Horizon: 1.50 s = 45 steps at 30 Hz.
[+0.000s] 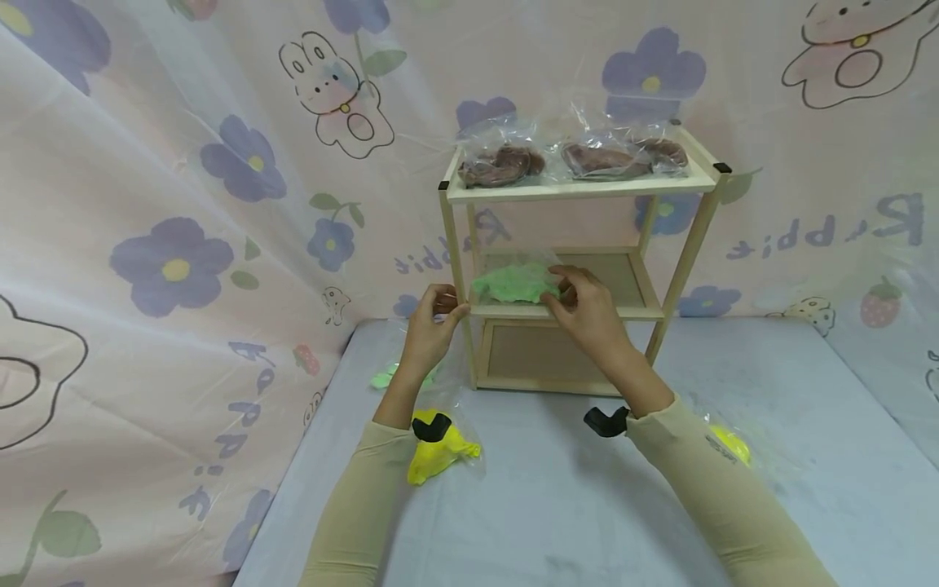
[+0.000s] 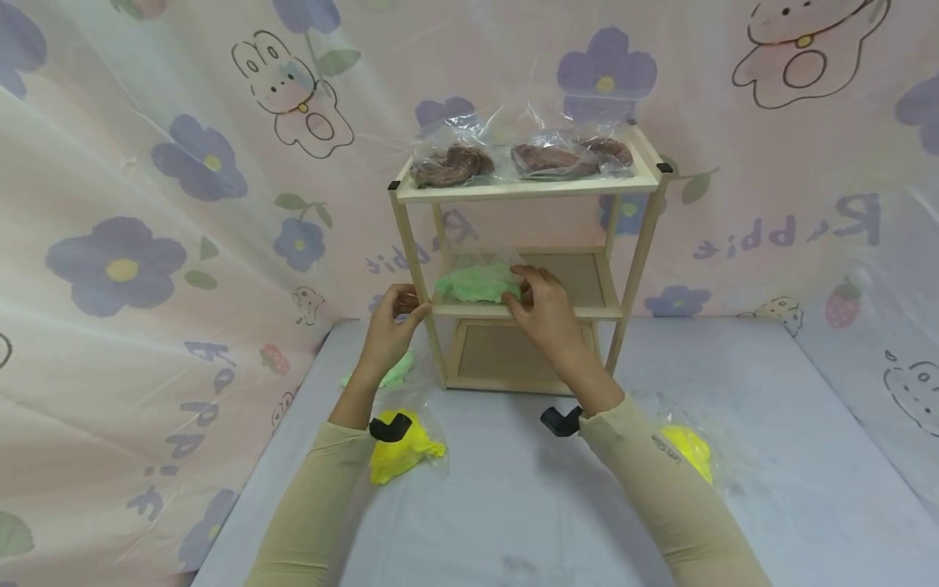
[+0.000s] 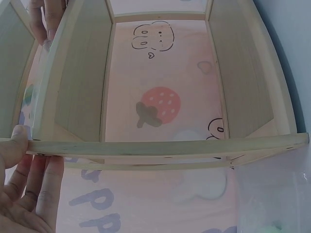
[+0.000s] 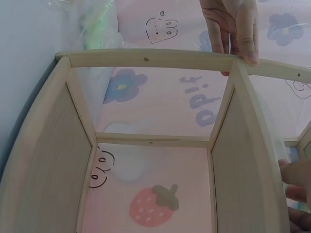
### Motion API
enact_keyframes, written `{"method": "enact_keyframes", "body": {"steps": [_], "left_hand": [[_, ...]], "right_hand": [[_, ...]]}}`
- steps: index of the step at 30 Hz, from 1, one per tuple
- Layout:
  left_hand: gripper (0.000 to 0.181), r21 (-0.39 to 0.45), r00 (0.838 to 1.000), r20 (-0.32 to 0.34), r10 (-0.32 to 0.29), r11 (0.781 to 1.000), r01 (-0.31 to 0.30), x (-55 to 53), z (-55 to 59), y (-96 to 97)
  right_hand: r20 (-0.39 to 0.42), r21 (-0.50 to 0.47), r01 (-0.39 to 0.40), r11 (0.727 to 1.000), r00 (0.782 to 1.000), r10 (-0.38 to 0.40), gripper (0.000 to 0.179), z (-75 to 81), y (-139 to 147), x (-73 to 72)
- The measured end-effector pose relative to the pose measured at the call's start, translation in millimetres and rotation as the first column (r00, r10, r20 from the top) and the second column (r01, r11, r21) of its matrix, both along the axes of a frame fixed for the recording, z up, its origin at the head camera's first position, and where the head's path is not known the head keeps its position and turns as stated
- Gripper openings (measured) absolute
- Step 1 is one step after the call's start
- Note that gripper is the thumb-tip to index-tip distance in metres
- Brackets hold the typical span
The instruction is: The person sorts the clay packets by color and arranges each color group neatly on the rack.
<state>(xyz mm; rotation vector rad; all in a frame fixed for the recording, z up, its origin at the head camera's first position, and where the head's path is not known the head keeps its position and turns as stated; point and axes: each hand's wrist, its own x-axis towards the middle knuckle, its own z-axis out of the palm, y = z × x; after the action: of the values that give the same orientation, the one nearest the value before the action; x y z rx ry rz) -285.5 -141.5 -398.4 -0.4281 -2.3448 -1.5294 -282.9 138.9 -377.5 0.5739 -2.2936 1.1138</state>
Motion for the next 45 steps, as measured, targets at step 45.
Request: {"method": "enact_keyframes", "body": {"steps": [45], "left_hand": [[0.039,0.014,1.000,0.006,-0.016,1.000,0.016,-0.7,-1.3,-0.6]], "right_hand": [[-0.451,-0.334,0.068,0.940,0.864,-0.222,0.017,47.5,94.6,73.7]]}}
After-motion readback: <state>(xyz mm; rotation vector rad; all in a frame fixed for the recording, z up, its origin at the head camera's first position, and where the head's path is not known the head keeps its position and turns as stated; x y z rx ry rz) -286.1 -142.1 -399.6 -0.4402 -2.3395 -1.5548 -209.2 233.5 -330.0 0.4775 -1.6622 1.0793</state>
